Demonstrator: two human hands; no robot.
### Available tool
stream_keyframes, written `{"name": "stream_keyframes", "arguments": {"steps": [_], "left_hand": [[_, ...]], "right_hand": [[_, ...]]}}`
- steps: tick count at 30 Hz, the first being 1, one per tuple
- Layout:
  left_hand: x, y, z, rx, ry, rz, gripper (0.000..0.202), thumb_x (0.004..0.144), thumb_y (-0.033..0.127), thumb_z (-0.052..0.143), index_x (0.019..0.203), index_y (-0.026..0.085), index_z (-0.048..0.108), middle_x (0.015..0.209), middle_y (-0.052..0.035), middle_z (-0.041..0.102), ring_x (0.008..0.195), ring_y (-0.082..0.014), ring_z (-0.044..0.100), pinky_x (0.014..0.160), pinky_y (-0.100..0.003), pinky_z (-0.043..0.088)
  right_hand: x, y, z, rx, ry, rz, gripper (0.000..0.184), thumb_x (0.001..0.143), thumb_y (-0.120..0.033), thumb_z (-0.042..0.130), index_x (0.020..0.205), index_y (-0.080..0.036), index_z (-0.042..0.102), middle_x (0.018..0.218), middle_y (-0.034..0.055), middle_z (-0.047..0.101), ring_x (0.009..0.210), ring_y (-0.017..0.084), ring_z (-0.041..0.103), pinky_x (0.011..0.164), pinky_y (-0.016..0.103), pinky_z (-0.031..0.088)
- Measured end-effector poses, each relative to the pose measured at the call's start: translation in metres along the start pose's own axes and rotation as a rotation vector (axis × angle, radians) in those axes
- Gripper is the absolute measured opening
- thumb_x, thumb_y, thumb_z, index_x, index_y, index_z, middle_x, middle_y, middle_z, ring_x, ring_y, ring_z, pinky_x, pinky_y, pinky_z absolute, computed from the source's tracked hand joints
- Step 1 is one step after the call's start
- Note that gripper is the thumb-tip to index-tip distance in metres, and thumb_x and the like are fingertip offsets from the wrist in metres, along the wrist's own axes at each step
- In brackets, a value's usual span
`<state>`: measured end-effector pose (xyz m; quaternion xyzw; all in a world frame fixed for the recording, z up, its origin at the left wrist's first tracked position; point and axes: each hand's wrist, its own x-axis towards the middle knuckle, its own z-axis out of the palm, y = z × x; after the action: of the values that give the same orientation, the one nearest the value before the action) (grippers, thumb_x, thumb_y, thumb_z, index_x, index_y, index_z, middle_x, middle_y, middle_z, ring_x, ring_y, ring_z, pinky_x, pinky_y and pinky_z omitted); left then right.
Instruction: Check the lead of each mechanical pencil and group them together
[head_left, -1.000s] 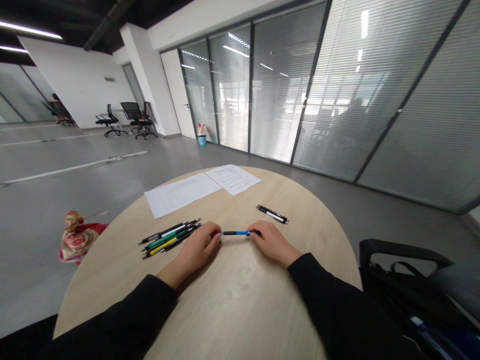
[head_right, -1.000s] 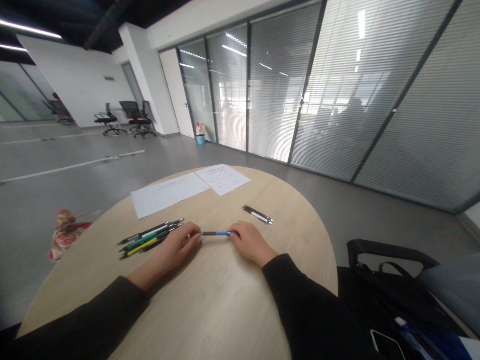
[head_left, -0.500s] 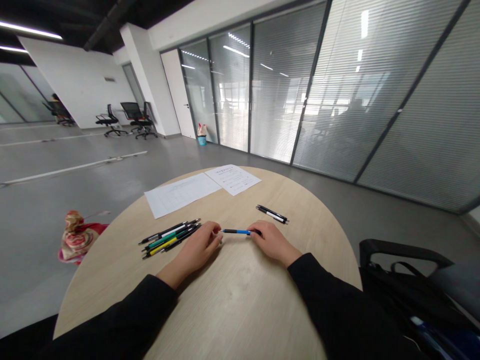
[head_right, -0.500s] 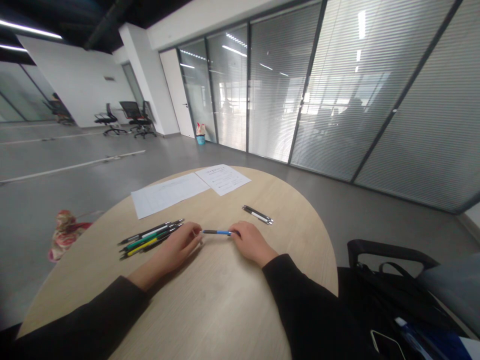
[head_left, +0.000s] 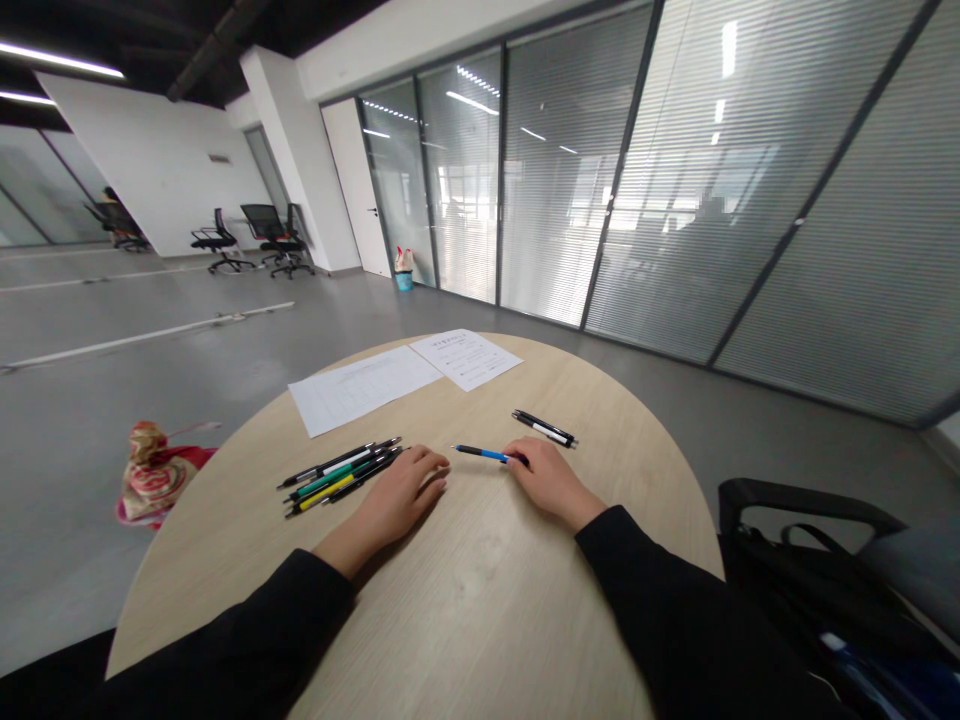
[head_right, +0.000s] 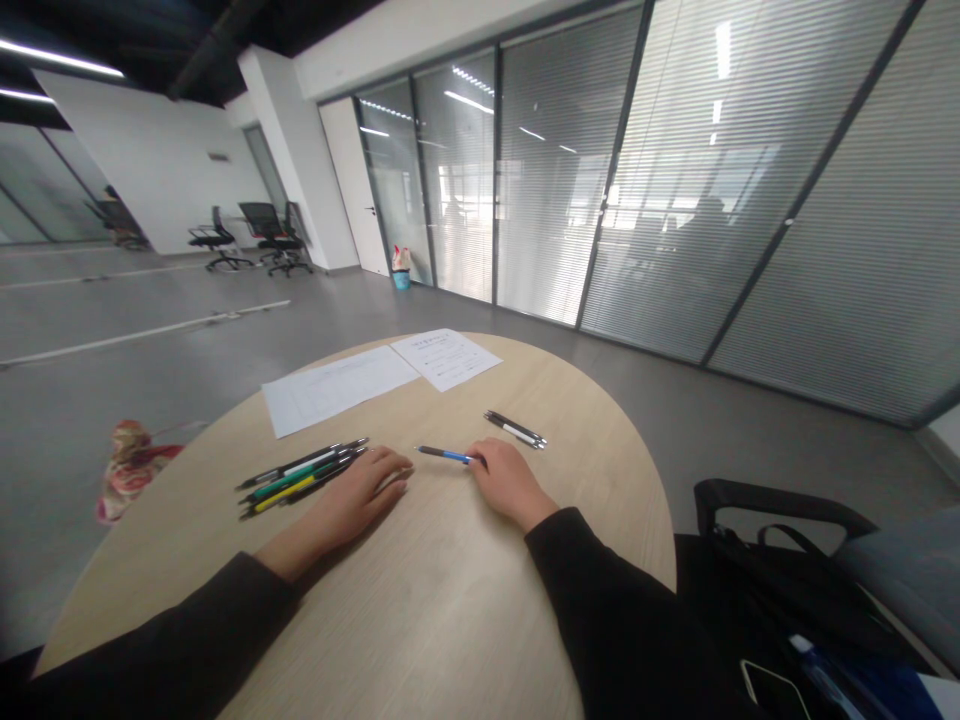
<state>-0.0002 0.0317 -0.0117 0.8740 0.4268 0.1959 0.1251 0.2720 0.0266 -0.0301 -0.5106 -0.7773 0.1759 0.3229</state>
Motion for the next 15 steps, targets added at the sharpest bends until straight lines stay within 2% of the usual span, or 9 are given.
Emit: {"name": "stream_keyframes", "arguments": {"steps": [7,15], "left_hand": [[0.0006,-0.0027,0.0007,0.005,-0.019,0.041,0.022,0.097,0.029,0.048,0.099,0.021,0.068,0.103,-0.0084,0.063,0.096,-0.0245,0.059,0.09,-0.039,0.047],[0.0001,-0.0032,0.0005,0.002,-0.019,0.036,0.02,0.096,0.029,0.049,0.09,0.021,0.066,0.093,-0.0071,0.065,0.086,-0.0231,0.061,0.08,-0.035,0.047]], "right_hand": [[0.0006,0.0004,0.0009,-0.007,0.001,0.006,0.015,0.09,-0.011,0.059,0.093,-0.017,0.071,0.096,0.0071,0.072,0.091,0.02,0.063,0.084,0.032,0.044],[0.0004,-0.0016,-0.0003,-0.009,-0.006,0.001,0.014,0.091,-0.012,0.059,0.093,-0.018,0.071,0.095,0.0069,0.072,0.09,0.02,0.063,0.085,0.032,0.045]]}}
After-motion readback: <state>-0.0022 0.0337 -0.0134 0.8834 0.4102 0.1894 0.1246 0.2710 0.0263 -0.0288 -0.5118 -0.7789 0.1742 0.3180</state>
